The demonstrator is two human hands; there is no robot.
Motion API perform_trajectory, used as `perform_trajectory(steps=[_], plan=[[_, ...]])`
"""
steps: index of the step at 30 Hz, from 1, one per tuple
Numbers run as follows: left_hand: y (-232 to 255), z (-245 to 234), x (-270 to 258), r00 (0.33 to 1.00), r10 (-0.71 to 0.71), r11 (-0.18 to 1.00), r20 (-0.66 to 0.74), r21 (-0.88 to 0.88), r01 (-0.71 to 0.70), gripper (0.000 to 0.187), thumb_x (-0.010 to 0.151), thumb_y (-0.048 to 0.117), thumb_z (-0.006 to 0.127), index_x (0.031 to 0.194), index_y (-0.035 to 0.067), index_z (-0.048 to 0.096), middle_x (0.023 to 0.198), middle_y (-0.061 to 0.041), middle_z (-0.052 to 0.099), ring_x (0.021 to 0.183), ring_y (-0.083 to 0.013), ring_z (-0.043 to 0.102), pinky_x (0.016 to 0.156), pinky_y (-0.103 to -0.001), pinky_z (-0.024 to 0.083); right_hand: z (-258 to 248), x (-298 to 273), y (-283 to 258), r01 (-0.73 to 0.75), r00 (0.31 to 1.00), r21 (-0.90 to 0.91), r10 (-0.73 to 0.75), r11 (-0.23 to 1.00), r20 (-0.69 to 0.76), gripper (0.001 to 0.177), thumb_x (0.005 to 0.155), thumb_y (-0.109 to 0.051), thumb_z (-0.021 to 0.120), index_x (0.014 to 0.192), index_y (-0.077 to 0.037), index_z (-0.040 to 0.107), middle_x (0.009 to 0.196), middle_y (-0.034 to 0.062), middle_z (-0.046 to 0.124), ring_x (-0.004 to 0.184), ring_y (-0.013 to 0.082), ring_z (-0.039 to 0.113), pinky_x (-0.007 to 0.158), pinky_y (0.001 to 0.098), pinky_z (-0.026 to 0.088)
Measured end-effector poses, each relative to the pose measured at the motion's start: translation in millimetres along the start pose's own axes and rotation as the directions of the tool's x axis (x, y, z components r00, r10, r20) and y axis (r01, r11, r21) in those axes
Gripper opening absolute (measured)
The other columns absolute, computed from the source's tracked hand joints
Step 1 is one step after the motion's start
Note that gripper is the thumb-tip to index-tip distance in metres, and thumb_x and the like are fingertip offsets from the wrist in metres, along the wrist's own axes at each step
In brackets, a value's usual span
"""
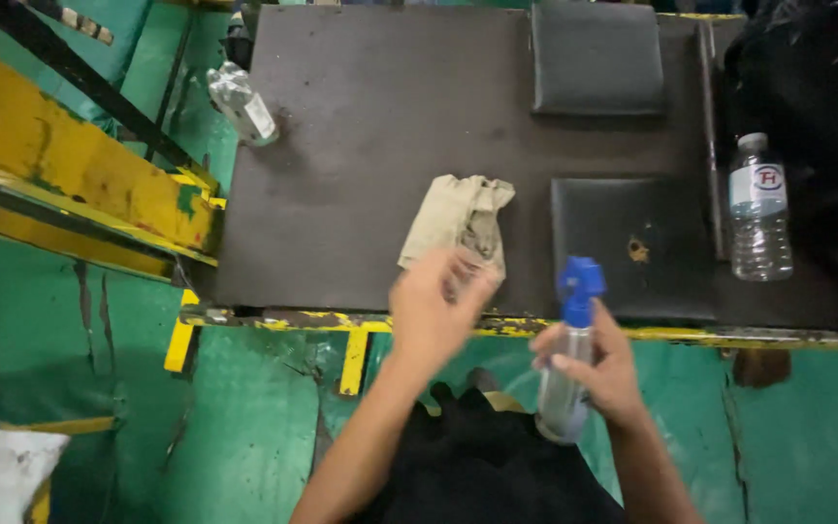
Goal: The recorder sweeps the gym floor, sprays cleaning solution on gym bench pads, wipes them down with a cloth, and cleans equipment attachments.
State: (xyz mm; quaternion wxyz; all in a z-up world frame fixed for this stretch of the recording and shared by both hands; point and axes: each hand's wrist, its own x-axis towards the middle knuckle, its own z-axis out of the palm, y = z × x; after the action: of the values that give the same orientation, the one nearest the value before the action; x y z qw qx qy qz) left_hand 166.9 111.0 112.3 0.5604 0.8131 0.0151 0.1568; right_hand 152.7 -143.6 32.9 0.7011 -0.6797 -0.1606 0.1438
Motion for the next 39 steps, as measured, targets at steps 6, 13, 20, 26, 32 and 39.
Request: perform_trajectory(steps=[6,13,20,26,32,39], plan=[[-83,38,21,0.95,0.227,0.837,-0.215,0.542,-0.077,0.036,0.08,0.03,0.079,0.104,0.004,0.074,0.104,-0.017,0.068,0.097,-0.0361,0.062,0.081,-0.045,0.05,-30,16,-48,0.182,0.963,-0.036,-0.186,0.983,-0.194,0.049,0.094,-0.008,0.069,0.137,-0.001,0.046,0.101,0.0131,0.072,0.097,0.0228,0.072,0.092,0.0394,0.059],[-117,-10,11,0.871,-0.188,0.972,-0.453,-0.216,0.098,0.014,0.102,0.019,0.065,0.096,0.006,0.065,0.082,0.005,0.057,0.077,-0.0064,0.049,0.07,-0.024,0.044,1,97,-74,0.44,0.854,-0.207,-0.479,0.874,-0.204,0.076,0.098,-0.001,0.074,0.163,0.001,0.033,0.111,0.0116,0.071,0.106,0.0179,0.068,0.099,0.0313,0.054],[-131,-50,3,0.795,-0.318,0.878,-0.516,-0.478,0.041,0.015,0.107,0.02,0.058,0.097,0.008,0.06,0.081,0.008,0.053,0.072,-0.0023,0.042,0.063,-0.022,0.038,24,140,-57,0.315,0.912,-0.481,-0.402,0.818,-0.086,0.067,0.09,-0.006,0.083,0.15,-0.001,0.053,0.113,0.008,0.074,0.106,0.0137,0.065,0.098,0.0312,0.052],[-113,-97,9,0.809,-0.326,0.75,-0.49,-0.655,-0.095,0.014,0.109,0.02,0.056,0.1,0.009,0.057,0.087,0.007,0.056,0.079,-0.0023,0.048,0.071,-0.022,0.043,26,138,-37,0.278,0.823,-0.59,-0.504,0.758,-0.26,0.057,0.098,-0.008,0.082,0.149,-0.004,0.058,0.118,0.0072,0.075,0.107,0.0137,0.068,0.102,0.0311,0.054],[-84,-139,24,0.934,-0.259,0.579,-0.246,-0.814,-0.053,0.012,0.11,0.017,0.057,0.102,0.009,0.057,0.088,0.004,0.056,0.079,-0.0049,0.05,0.07,-0.023,0.043,65,114,-38,0.183,0.845,-0.618,-0.444,0.765,-0.299,0.088,0.088,-0.014,0.085,0.162,-0.003,0.038,0.145,0.0152,0.059,0.122,0.0203,0.064,0.104,0.0347,0.054],[-64,-160,25,0.985,-0.123,0.445,0.118,-0.881,0.161,0.006,0.105,0.014,0.058,0.106,0.009,0.059,0.096,0.002,0.061,0.089,-0.0072,0.06,0.081,-0.026,0.051,166,77,-52,0.33,0.731,-0.503,-0.554,0.798,-0.399,0.063,0.093,-0.007,0.066,0.152,-0.005,0.045,0.152,0.0117,0.052,0.142,0.024,0.05,0.124,0.0392,0.041]])
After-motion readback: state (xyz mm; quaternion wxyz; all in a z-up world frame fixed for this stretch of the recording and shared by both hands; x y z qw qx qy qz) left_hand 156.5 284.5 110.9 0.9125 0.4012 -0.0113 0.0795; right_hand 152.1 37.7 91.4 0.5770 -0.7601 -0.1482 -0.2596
